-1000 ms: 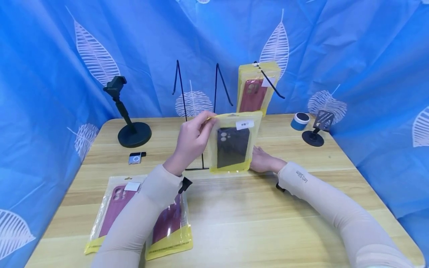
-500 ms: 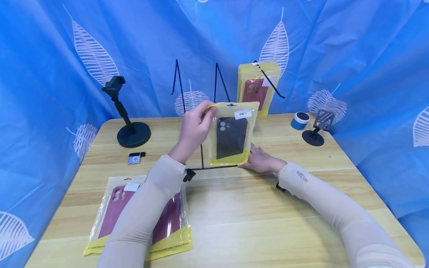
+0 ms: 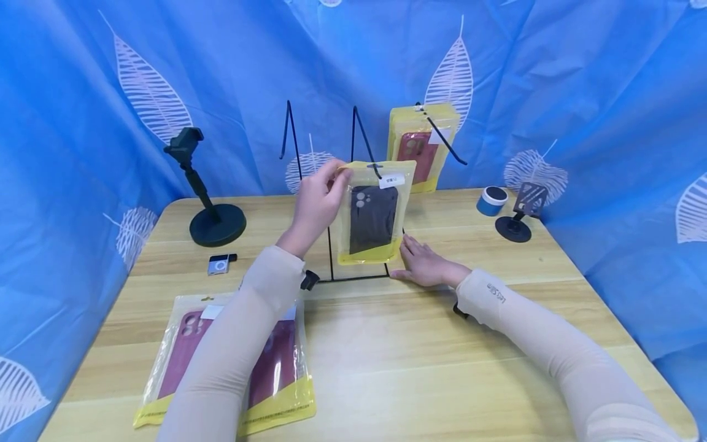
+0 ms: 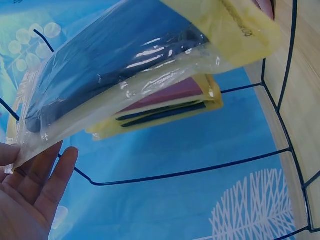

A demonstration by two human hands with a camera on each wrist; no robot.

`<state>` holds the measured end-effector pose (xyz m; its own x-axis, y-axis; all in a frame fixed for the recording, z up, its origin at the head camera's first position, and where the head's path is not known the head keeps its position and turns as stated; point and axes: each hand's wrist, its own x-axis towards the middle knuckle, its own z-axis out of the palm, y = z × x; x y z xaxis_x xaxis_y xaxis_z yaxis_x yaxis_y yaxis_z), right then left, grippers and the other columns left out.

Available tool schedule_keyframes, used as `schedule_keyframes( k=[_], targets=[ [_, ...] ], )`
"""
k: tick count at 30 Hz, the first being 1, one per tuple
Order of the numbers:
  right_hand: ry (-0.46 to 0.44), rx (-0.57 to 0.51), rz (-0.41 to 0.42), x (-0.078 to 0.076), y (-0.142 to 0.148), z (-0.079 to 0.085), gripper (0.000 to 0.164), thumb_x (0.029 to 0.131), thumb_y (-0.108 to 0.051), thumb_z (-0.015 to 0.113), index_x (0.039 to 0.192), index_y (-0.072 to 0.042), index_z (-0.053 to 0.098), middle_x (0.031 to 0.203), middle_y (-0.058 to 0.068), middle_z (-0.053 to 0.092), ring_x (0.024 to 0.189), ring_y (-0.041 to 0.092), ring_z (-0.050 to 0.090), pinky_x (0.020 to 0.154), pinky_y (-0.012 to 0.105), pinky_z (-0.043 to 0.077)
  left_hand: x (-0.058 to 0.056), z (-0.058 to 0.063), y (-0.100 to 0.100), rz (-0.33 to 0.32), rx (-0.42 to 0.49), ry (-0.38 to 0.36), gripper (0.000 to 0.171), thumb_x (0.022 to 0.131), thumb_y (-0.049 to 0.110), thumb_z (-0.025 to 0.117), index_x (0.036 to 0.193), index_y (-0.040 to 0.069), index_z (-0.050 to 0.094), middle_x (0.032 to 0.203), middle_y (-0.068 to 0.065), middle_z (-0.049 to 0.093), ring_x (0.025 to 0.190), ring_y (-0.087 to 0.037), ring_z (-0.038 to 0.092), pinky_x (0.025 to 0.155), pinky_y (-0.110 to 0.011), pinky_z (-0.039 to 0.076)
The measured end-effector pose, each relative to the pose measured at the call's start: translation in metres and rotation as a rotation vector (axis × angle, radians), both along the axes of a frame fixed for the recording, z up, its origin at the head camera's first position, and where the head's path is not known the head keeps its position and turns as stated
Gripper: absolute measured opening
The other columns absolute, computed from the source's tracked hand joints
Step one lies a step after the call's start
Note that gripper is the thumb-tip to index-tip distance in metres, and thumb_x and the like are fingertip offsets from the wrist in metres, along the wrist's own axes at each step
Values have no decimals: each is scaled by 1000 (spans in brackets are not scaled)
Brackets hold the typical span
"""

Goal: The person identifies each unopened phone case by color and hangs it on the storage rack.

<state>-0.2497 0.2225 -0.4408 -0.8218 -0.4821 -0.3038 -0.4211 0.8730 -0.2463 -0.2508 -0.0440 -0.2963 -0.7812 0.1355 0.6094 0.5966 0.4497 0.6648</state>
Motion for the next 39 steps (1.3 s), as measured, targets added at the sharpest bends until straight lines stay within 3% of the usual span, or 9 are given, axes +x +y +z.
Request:
schedule_keyframes(
  k=[10,20,33,39],
  targets=[
    [0,4,-28,0,3,-5,94,100,-59,43,156,7,6,164,27,-6,154,39,-2,122,59,9,-20,1,7,99,-65,5,26,104,27,53,109,7,68,76,-9,68,56,-20,49,54,-28,36],
    [-7,8,-17,-2,1,-6,94,100,-59,42,156,6,5,164,26,-7,154,39,-3,122,60,9,-46,7,6,162,-101,-47,28,104,29,52,113,8,67,96,-11,75,64,-20,57,59,-26,43],
    [-17,27,-3,0,1,-6,95,100,-63,39,156,5,2,164,25,-9,154,38,-5,122,59,8,-78,10,-2,162,-67,-93,29,104,31,52,115,9,69,95,-11,72,70,-21,57,63,-28,43],
    [-3,33,0,-1,2,-5,94,100,-62,39,156,5,3,164,25,-8,154,38,-5,122,59,9,-90,13,0,203,-101,-116,30,103,33,53,115,11,70,98,-9,74,73,-20,60,65,-29,44]
  ],
)
